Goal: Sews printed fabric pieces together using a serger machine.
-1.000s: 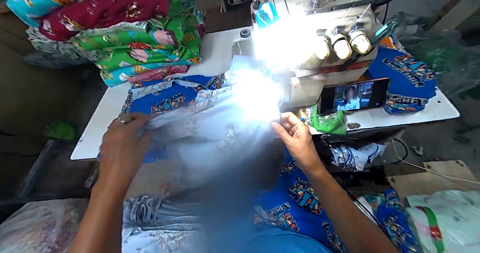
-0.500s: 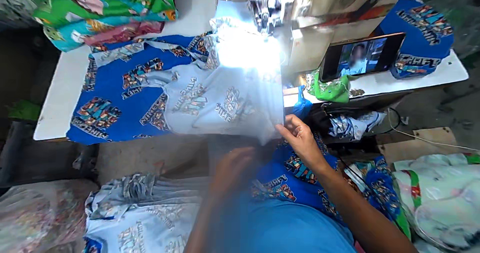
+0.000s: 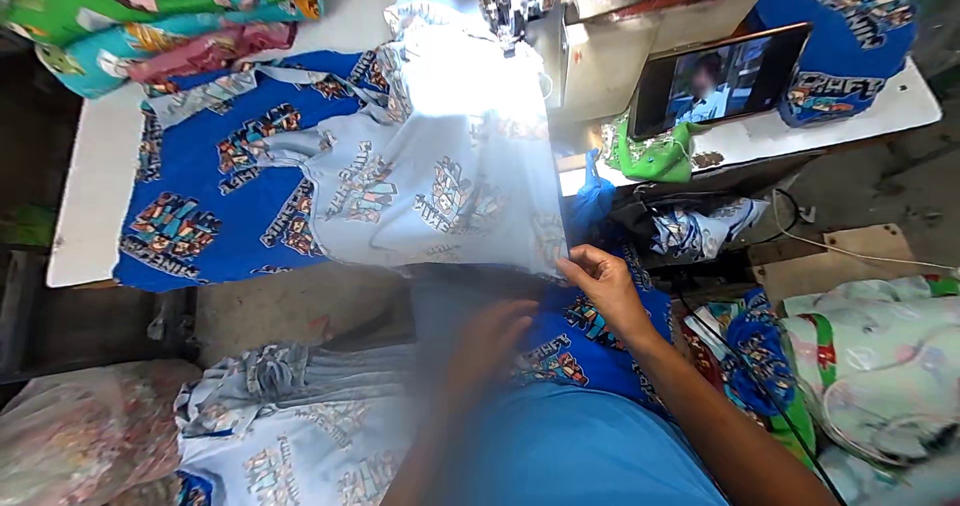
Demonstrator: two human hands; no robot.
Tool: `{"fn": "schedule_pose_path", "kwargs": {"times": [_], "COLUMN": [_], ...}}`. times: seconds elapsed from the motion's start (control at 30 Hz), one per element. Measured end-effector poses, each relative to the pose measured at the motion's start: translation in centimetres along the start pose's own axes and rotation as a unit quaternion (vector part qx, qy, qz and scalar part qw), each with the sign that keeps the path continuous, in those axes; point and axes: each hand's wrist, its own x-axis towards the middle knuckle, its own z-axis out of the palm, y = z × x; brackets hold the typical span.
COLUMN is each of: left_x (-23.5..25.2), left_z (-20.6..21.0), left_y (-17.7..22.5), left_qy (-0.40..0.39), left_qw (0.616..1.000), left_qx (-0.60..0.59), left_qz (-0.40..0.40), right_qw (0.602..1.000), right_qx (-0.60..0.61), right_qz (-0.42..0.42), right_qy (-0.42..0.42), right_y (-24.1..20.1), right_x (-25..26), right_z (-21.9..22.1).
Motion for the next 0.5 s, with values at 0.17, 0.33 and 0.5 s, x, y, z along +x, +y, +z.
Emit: {"fn": "schedule_pose_path", "kwargs": {"times": [0.17, 0.33, 0.5], "left_x": [0.0, -0.1, -0.8], "left_z": [0.6, 0.8, -0.5], "left_y": [0.2, -0.3, 8.9], "left_qy": [-0.009, -0.021, -0.1], "left_qw": [1.0, 1.0, 0.931], "left_qx": [-0.008, 0.011, 0.105], "left_qz": [-0.018, -0.016, -0.336], "right_qw": [1.0, 0.999, 0.886], "right_qx": [-0.029, 0.021, 0.302], "right_qz": [-0.007, 0.015, -0.02], "right_qy": [0.004, -0.038, -0.352], "right_y": [0.6, 0.3, -4.3], "right_x": [0.3, -0.2, -3.0], "right_z": [-0.2, -0.3, -0.7]}}
